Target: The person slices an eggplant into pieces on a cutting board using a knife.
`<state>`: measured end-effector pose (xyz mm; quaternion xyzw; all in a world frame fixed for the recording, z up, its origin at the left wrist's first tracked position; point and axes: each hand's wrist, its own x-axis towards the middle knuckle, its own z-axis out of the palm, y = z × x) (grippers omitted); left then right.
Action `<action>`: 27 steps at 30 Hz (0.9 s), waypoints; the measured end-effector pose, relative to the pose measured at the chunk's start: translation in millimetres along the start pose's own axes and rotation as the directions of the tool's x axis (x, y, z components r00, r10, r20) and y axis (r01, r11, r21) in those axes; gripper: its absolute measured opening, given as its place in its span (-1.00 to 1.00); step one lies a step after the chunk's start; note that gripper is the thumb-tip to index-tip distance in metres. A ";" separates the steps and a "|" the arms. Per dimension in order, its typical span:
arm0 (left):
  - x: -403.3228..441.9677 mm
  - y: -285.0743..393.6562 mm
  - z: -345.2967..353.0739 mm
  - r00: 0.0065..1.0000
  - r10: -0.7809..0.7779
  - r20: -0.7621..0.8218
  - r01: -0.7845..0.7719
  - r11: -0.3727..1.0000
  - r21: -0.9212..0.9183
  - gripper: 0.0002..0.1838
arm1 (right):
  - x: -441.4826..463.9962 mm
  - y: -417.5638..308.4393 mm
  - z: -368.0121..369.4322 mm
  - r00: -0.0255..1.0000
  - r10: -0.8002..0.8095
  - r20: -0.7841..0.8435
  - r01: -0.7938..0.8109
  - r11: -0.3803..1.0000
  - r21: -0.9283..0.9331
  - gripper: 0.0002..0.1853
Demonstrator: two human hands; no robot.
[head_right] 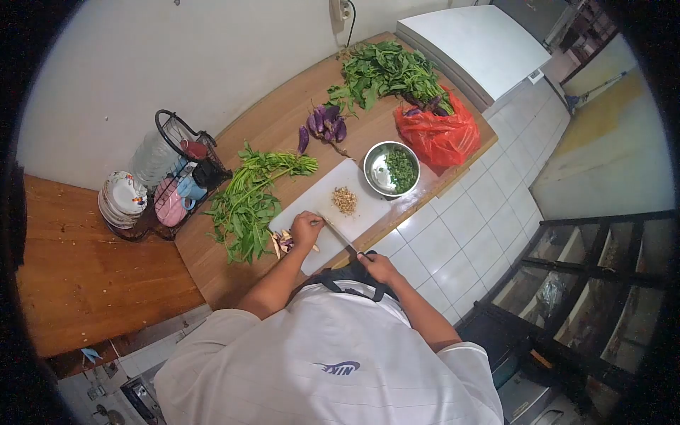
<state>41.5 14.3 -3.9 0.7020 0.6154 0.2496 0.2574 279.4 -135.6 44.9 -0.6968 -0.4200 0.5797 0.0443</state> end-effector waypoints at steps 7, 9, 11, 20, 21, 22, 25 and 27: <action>3.7 -1.7 -2.4 0.999 0.027 0.018 -0.027 1.000 0.004 -0.91 | 4.1 -1.7 4.0 0.997 -0.047 -0.058 0.046 0.999 -0.014 -0.25; 4.4 0.0 -2.2 0.998 0.025 0.051 -0.025 1.000 0.003 -0.91 | 11.3 -10.0 4.8 0.996 -0.044 -0.072 0.040 0.998 -0.055 -0.26; 5.6 -0.5 -2.6 0.998 0.036 0.051 -0.038 0.998 0.051 -0.90 | 22.5 -19.0 6.8 0.983 -0.133 -0.125 0.116 0.984 -0.136 -0.26; 2.0 8.7 -5.4 0.987 -0.142 0.075 0.148 0.985 -0.087 -0.83 | 17.1 -6.5 5.0 0.997 -0.057 -0.046 0.055 0.997 -0.046 -0.22; 0.8 5.7 -3.1 0.987 -0.143 0.078 0.150 0.985 -0.090 -0.83 | 15.5 -2.2 5.9 0.998 -0.052 -0.046 0.050 0.998 -0.047 -0.22; 0.1 2.5 -1.0 0.994 -0.096 0.043 0.099 0.992 -0.082 -0.84 | 14.2 1.8 7.1 0.997 -0.056 -0.054 0.055 0.998 -0.021 -0.22; -1.6 1.8 2.0 0.999 -0.029 -0.013 0.028 0.998 -0.052 -0.85 | 12.9 12.8 9.8 0.996 -0.060 -0.059 0.061 0.998 0.024 -0.22; -1.8 4.9 1.3 0.999 -0.009 -0.034 0.008 1.000 -0.029 -0.85 | 14.0 18.0 10.9 0.997 -0.062 -0.055 0.064 0.997 0.045 -0.23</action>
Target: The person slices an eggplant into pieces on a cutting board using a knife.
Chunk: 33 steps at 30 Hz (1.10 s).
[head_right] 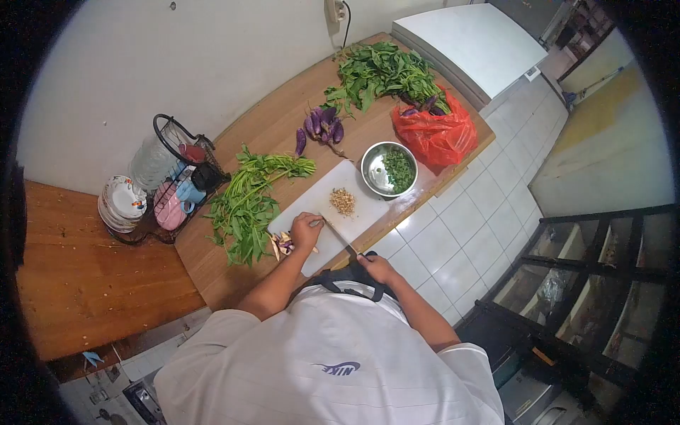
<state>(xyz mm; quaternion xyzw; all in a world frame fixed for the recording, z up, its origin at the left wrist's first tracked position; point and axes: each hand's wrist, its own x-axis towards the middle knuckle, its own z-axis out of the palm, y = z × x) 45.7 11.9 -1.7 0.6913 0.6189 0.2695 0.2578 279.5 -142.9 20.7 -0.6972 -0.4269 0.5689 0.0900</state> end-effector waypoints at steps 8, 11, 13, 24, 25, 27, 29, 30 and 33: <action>1.3 7.1 -5.6 0.999 -0.017 0.028 0.015 0.997 0.075 -0.88 | -9.6 9.3 -6.0 0.998 0.056 0.023 -0.056 0.998 0.004 -0.26; 0.3 5.8 -3.6 1.000 -0.028 0.013 0.028 0.999 0.029 -0.89 | -12.6 8.6 -1.8 0.999 0.004 -0.053 0.000 0.997 0.074 -0.26; -0.2 6.6 -1.8 0.999 -0.037 0.012 0.037 0.999 0.020 -0.90 | -8.9 9.9 1.4 0.998 0.006 -0.062 -0.001 0.998 0.066 -0.25; 2.3 -1.1 2.7 0.996 -0.090 0.013 0.090 0.996 -0.016 -0.90 | -13.1 2.5 3.3 1.000 0.019 0.003 -0.019 0.999 0.042 -0.25; 1.3 1.9 0.5 0.998 -0.064 0.000 0.064 0.998 0.009 -0.90 | -11.9 3.8 4.1 1.000 0.010 -0.014 -0.009 1.000 0.026 -0.23; 1.1 6.3 -2.6 0.999 -0.037 -0.011 0.037 0.999 0.034 -0.91 | -9.9 5.4 4.2 0.999 -0.001 -0.032 0.001 1.000 0.012 -0.21; 0.8 7.0 -5.6 0.999 0.036 -0.007 -0.035 0.995 0.091 -0.91 | -8.6 6.0 5.1 1.000 -0.004 -0.023 0.004 1.000 0.006 -0.20; 1.0 7.0 -7.2 0.999 0.035 -0.007 -0.034 0.995 0.093 -0.91 | -8.2 5.4 5.9 1.000 -0.004 -0.022 0.004 1.000 0.006 -0.20; 2.7 7.3 -9.4 0.996 0.083 0.016 -0.084 0.992 0.090 -0.91 | -4.1 3.6 9.7 0.999 -0.019 -0.045 0.019 1.000 0.000 -0.21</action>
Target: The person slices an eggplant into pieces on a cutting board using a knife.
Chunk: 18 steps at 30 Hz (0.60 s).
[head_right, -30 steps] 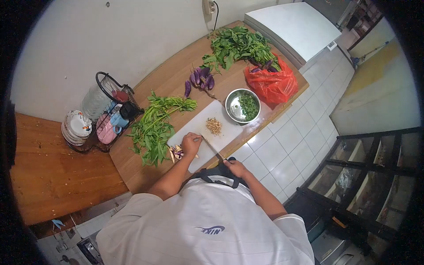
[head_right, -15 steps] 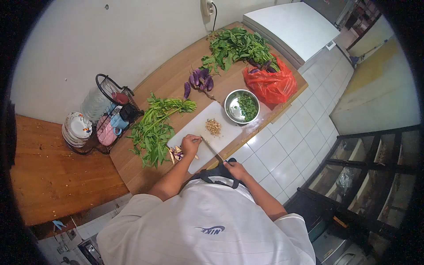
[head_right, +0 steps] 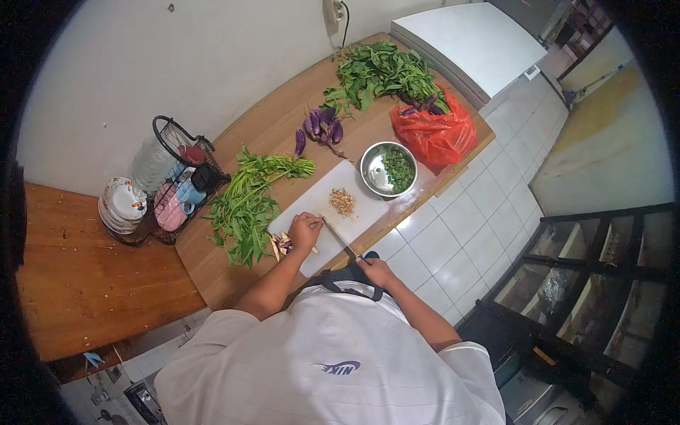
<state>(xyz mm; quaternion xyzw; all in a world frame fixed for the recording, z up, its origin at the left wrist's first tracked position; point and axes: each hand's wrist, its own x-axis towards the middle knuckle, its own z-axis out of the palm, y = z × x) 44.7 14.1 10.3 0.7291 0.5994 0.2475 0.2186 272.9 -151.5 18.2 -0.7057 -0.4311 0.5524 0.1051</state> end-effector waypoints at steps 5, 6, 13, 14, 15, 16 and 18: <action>3.3 -3.0 2.3 0.998 0.042 0.036 -0.044 0.997 0.058 -0.93 | 12.5 -35.3 3.3 1.000 0.010 -0.025 -0.012 0.998 -0.061 -0.24; 4.6 -4.0 3.4 0.999 0.044 0.029 -0.045 0.997 0.060 -0.93 | 13.6 -37.6 2.2 1.000 0.003 -0.026 -0.004 0.998 -0.063 -0.24; 0.9 -2.9 0.4 1.000 -0.011 0.020 0.010 1.000 0.012 -0.93 | 11.6 -18.6 3.1 0.992 -0.045 -0.122 0.031 0.993 -0.115 -0.30; -0.2 -1.7 2.0 1.000 -0.025 0.018 0.025 1.000 -0.012 -0.93 | 11.3 -12.5 1.3 0.994 -0.011 -0.104 0.002 0.997 -0.081 -0.30; -2.2 -0.2 2.4 0.999 -0.029 0.021 0.029 0.999 -0.017 -0.93 | 11.3 -7.6 -0.3 0.995 0.014 -0.098 -0.018 0.999 -0.049 -0.29; -2.3 0.5 1.5 0.998 -0.058 0.028 0.059 0.998 -0.021 -0.93 | 9.2 -2.5 -0.8 0.995 0.017 -0.100 -0.022 0.998 -0.052 -0.29; 1.1 -1.3 2.7 0.996 -0.080 0.029 0.081 0.996 -0.028 -0.93 | 3.0 3.6 -1.5 0.995 -0.030 -0.092 0.033 0.999 0.035 -0.27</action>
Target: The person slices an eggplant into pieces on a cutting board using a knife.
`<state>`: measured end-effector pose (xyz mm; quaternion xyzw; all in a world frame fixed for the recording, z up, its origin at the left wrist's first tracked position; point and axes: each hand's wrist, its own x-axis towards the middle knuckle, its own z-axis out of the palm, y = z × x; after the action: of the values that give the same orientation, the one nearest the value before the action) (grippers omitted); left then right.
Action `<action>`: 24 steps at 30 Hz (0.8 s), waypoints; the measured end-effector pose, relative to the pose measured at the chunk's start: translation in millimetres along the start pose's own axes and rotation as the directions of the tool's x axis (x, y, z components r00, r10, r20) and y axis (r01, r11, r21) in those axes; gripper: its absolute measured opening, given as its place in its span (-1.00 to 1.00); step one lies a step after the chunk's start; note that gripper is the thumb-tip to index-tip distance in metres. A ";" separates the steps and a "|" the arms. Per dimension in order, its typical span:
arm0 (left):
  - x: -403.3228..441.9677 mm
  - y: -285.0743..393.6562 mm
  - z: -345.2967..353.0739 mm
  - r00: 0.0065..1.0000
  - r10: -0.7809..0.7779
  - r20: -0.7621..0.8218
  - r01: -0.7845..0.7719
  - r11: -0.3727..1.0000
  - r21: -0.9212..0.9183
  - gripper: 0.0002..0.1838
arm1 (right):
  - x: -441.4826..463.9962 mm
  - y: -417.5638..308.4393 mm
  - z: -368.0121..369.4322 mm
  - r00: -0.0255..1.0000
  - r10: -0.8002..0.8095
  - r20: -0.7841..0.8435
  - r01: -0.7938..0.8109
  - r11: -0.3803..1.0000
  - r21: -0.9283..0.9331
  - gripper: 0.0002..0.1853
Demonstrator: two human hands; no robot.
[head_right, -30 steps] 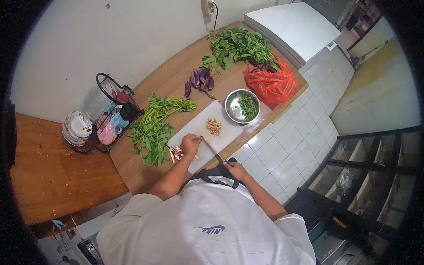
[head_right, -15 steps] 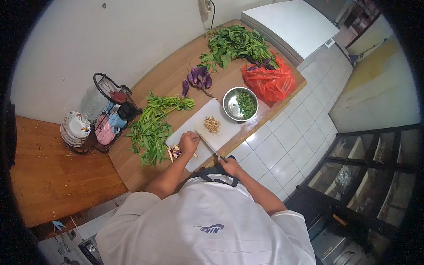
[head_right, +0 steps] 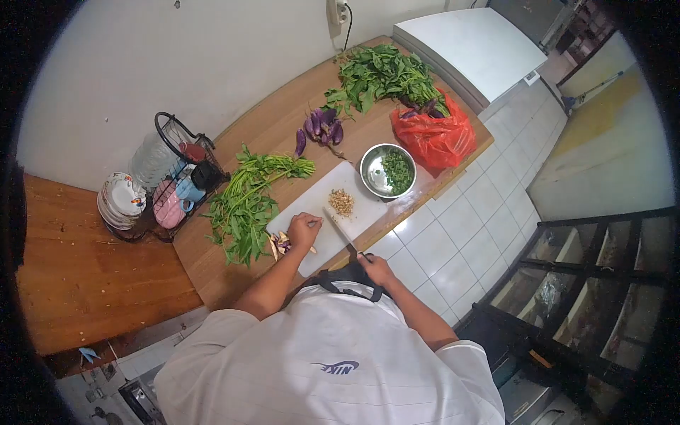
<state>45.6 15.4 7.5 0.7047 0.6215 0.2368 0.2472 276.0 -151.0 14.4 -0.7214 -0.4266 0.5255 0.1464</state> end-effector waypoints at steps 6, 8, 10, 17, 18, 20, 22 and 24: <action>-0.8 -2.8 2.7 0.999 -0.028 -0.018 0.028 1.000 -0.009 -0.93 | -9.8 -1.8 -1.2 0.990 0.083 0.113 -0.080 0.996 -0.034 -0.23; -0.9 1.1 4.7 0.997 -0.067 -0.039 0.067 0.998 0.006 -0.93 | -8.7 -1.0 0.9 0.993 0.062 0.098 -0.061 0.998 -0.008 -0.23; -2.5 2.4 6.0 0.997 -0.059 -0.050 0.060 0.998 0.007 -0.92 | -8.4 0.0 2.4 0.994 0.061 0.092 -0.060 0.998 -0.013 -0.23; -8.3 3.5 6.4 0.996 -0.030 -0.086 0.031 0.999 0.018 -0.91 | -6.8 5.2 4.4 0.991 0.068 0.114 -0.067 0.998 -0.019 -0.20; -8.2 2.4 7.3 0.996 -0.031 -0.084 0.033 0.999 0.019 -0.91 | -7.6 4.1 3.6 0.991 0.070 0.116 -0.068 0.997 -0.019 -0.20; -6.0 -0.4 9.0 0.998 -0.011 -0.068 0.014 0.999 0.043 -0.91 | -8.4 1.3 1.8 0.988 0.071 0.135 -0.065 0.997 -0.046 -0.19; -6.5 2.4 5.9 0.997 -0.029 -0.066 0.031 0.999 0.025 -0.91 | -8.8 1.7 4.5 0.994 0.040 0.105 -0.036 0.998 -0.046 -0.19; -4.8 3.6 5.9 0.997 -0.044 -0.060 0.045 0.999 0.005 -0.91 | -7.2 -2.5 4.6 0.997 0.012 0.071 -0.009 0.999 -0.044 -0.19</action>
<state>51.5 10.0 5.2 0.6841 0.6449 0.2501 0.2314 270.2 -156.2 18.7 -0.7075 -0.4390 0.5423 0.1126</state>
